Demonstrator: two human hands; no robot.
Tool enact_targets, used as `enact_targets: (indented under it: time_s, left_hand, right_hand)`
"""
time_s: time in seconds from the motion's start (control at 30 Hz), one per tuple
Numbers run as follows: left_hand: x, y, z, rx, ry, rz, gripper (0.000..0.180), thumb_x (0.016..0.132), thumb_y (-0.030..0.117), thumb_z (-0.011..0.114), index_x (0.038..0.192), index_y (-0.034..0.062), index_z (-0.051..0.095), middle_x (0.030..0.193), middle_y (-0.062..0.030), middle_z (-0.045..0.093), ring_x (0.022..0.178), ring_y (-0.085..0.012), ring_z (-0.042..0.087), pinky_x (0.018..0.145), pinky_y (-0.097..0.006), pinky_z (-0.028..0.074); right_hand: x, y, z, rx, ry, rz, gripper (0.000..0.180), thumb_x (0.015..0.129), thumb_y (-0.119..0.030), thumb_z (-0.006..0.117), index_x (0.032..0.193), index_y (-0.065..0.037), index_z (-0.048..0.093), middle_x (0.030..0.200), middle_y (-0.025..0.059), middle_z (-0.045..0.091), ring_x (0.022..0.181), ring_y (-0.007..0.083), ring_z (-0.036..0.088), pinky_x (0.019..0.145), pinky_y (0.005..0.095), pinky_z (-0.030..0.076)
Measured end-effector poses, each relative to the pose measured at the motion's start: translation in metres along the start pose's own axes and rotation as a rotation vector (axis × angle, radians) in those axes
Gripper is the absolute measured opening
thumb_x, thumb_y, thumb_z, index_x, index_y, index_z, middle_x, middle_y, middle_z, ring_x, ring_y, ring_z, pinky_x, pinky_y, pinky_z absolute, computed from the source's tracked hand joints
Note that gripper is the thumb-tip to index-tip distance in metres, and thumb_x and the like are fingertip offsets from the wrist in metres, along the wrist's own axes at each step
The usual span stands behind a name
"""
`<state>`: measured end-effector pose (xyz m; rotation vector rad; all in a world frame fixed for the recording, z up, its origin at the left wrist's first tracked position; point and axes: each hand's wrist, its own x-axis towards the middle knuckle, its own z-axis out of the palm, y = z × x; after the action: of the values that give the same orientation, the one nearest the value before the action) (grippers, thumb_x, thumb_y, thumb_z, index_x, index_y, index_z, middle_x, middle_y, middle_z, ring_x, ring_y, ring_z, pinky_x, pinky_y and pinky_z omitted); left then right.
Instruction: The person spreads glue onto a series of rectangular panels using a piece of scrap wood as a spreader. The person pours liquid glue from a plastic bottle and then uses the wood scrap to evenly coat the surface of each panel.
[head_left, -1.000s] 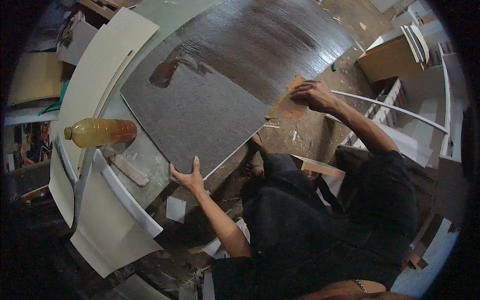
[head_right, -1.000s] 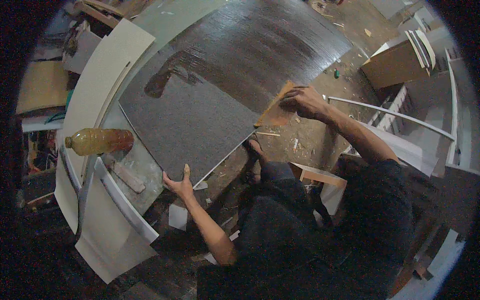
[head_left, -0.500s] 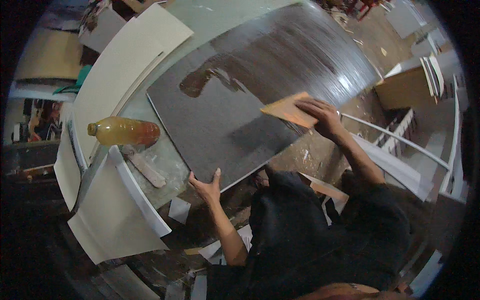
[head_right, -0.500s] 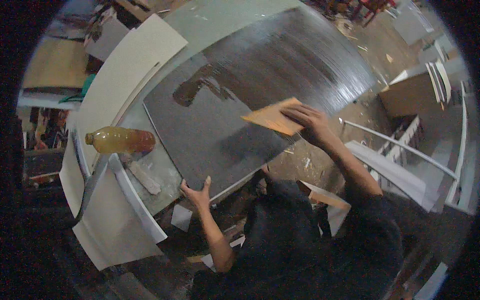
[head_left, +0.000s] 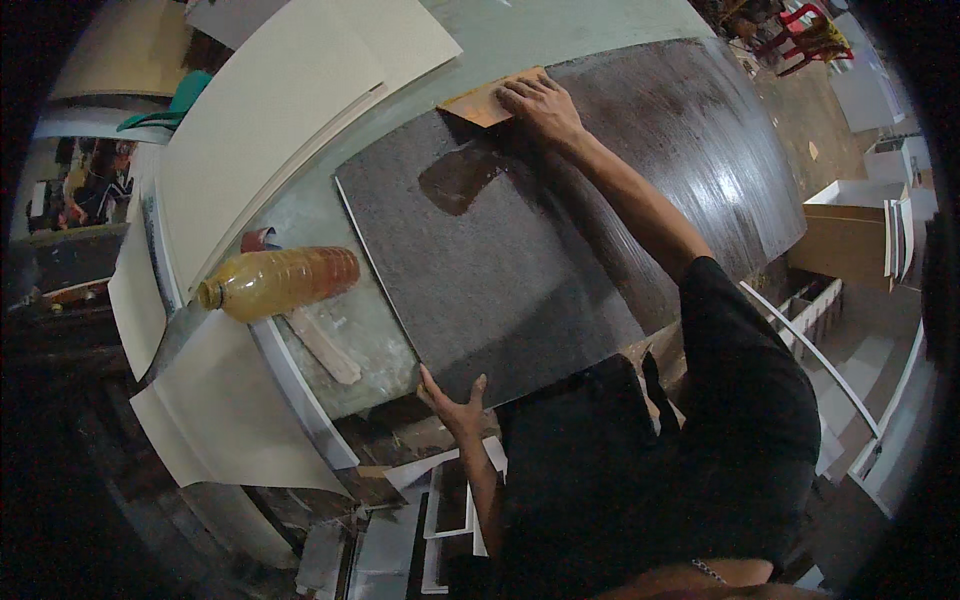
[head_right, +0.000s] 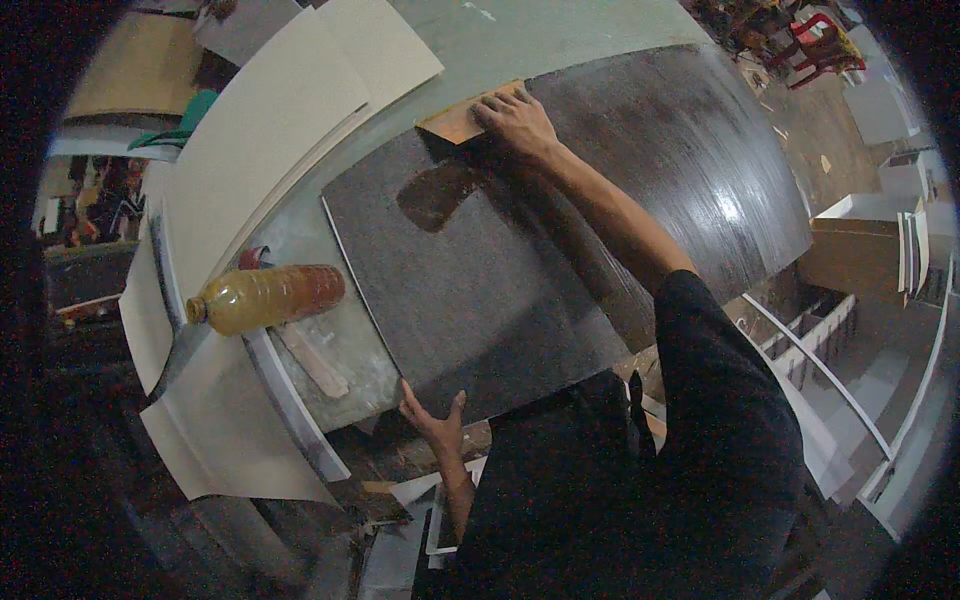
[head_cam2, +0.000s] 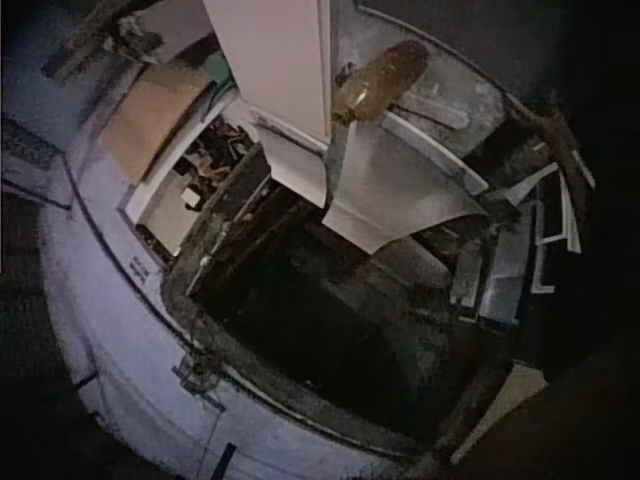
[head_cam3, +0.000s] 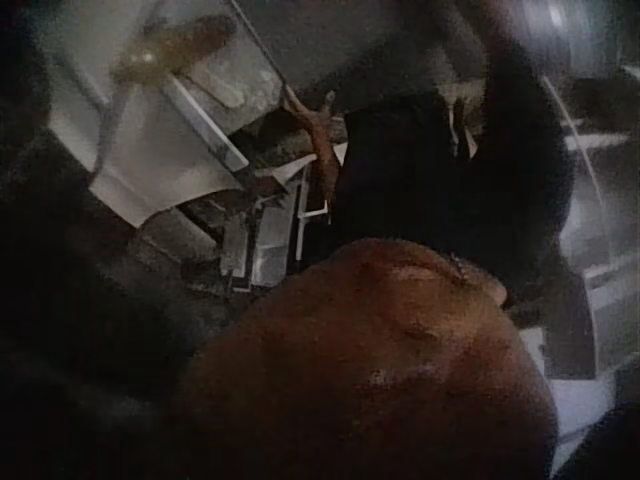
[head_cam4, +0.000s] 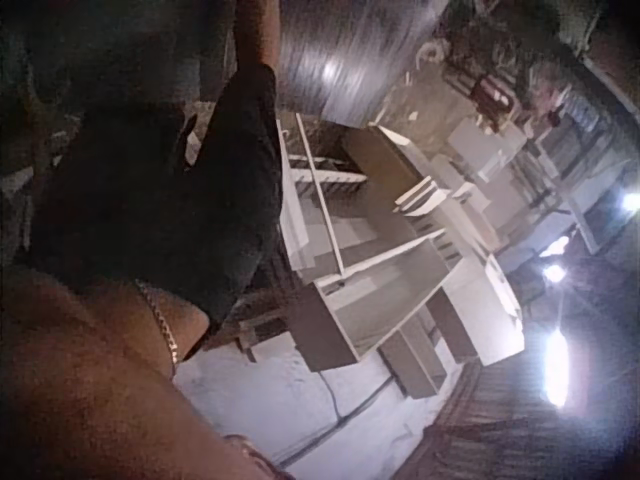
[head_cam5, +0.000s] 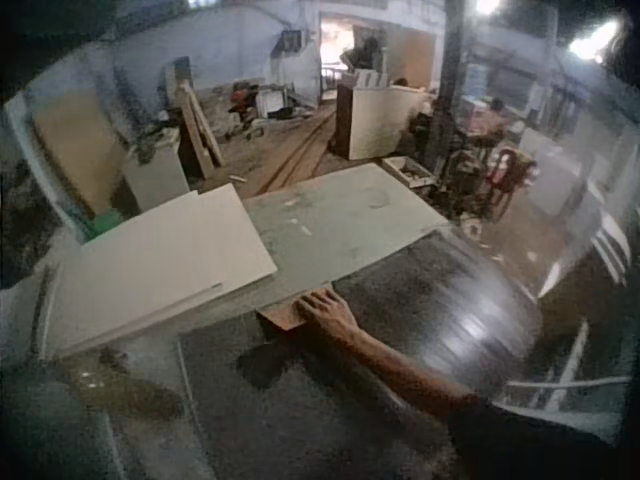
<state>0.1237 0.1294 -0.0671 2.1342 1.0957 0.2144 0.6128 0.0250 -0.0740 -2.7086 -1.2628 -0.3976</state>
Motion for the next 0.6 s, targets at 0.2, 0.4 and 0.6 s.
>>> enact_targets:
  time_s: [0.2,0.4,0.6]
  left_hand:
    - [0.001,0.008,-0.005,0.166,-0.014,-0.044,0.112,0.067,0.049,0.086,0.151,0.0041,0.029,0.143,-0.0255,0.037,0.131,-0.0457,0.039,0.107,-0.053,0.035]
    - [0.027,0.032,0.007,0.322,0.184,0.013,0.101,0.07,0.053,0.082,0.146,0.0029,0.037,0.133,-0.0219,0.046,0.124,-0.0426,0.044,0.1,-0.056,0.036]
    - [0.046,0.021,0.023,0.102,0.235,0.05,0.098,0.07,0.057,0.08,0.14,0.0009,0.042,0.128,-0.0221,0.047,0.12,-0.0418,0.045,0.099,-0.055,0.036]
  right_hand:
    - [-0.037,-0.004,0.006,0.091,0.041,-0.046,0.049,0.086,-0.018,0.057,0.134,-0.013,0.053,0.135,0.0044,0.057,0.123,0.0231,0.055,0.108,0.04,0.038]
    - [-0.092,-0.026,-0.029,0.162,0.023,-0.104,0.042,0.086,-0.018,0.058,0.127,-0.013,0.059,0.131,0.007,0.06,0.125,0.0238,0.055,0.109,0.0423,0.04]
    - [-0.039,0.011,-0.033,0.171,0.169,0.117,0.036,0.083,-0.016,0.059,0.118,-0.012,0.064,0.122,0.0087,0.066,0.114,0.0273,0.062,0.095,0.0387,0.05]
